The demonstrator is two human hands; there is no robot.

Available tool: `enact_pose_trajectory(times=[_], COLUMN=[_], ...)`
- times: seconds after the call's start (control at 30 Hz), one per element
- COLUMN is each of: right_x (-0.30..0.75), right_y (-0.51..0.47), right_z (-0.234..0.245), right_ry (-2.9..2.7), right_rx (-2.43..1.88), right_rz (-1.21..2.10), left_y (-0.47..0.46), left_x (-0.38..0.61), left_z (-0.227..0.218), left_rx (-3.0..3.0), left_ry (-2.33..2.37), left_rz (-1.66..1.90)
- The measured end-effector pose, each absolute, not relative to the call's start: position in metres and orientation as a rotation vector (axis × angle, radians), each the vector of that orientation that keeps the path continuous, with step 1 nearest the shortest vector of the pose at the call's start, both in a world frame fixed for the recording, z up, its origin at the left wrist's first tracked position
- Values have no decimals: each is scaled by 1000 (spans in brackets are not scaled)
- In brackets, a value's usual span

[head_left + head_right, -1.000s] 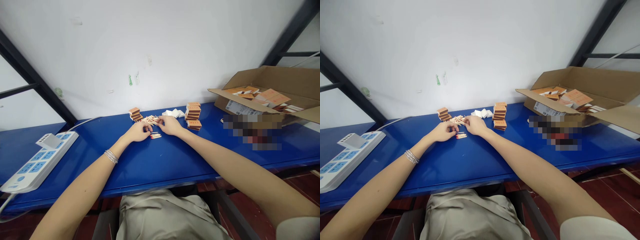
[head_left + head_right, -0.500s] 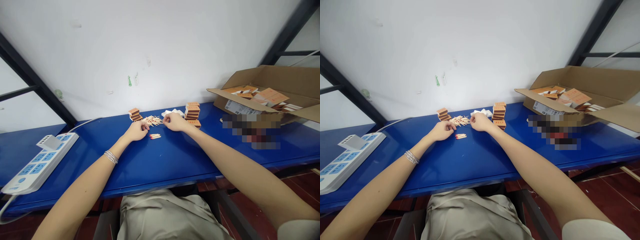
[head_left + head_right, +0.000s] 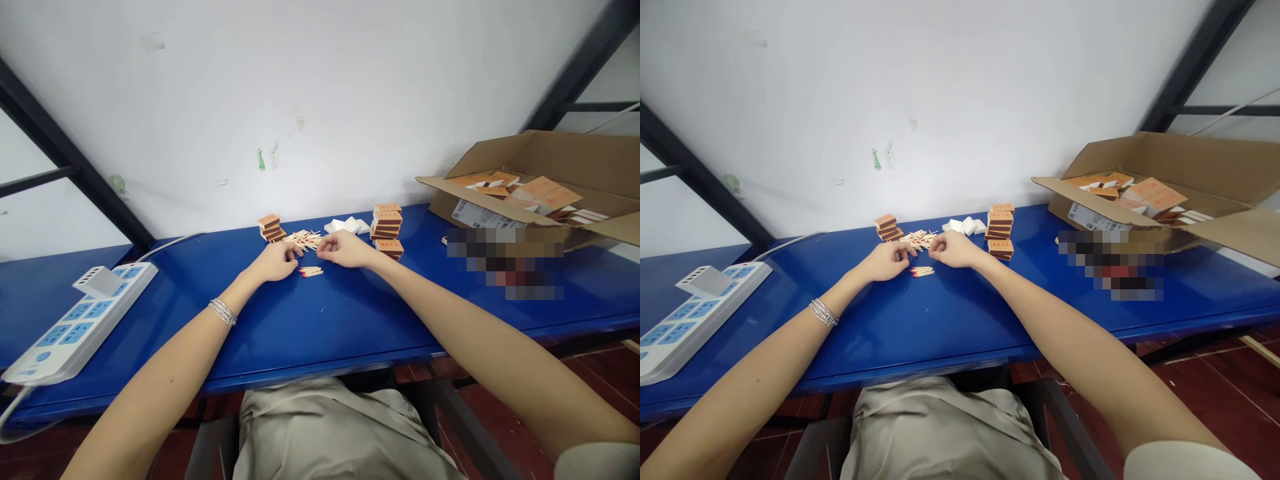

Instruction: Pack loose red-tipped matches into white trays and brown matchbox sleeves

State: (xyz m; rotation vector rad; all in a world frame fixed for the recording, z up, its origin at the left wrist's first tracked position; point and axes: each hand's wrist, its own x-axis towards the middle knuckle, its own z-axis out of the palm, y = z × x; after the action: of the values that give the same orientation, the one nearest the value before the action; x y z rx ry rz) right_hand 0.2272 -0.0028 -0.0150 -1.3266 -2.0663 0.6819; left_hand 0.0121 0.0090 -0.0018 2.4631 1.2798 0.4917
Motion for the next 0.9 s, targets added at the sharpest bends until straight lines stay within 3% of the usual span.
enact_pose_trajectory(times=[0.17, 0.37, 0.9], right_x=[236, 224, 216], right_y=[8, 11, 10], right_z=[-24, -30, -27], right_ry=[-2015, -2064, -2114], right_rx=[-1432, -1358, -1474], right_rz=[389, 358, 221], left_y=[7, 8, 9], left_x=[13, 12, 13], left_z=[1, 1, -2], left_rx=[2452, 2372, 2414], left_ry=[1153, 1004, 1293], left_rz=[437, 397, 503])
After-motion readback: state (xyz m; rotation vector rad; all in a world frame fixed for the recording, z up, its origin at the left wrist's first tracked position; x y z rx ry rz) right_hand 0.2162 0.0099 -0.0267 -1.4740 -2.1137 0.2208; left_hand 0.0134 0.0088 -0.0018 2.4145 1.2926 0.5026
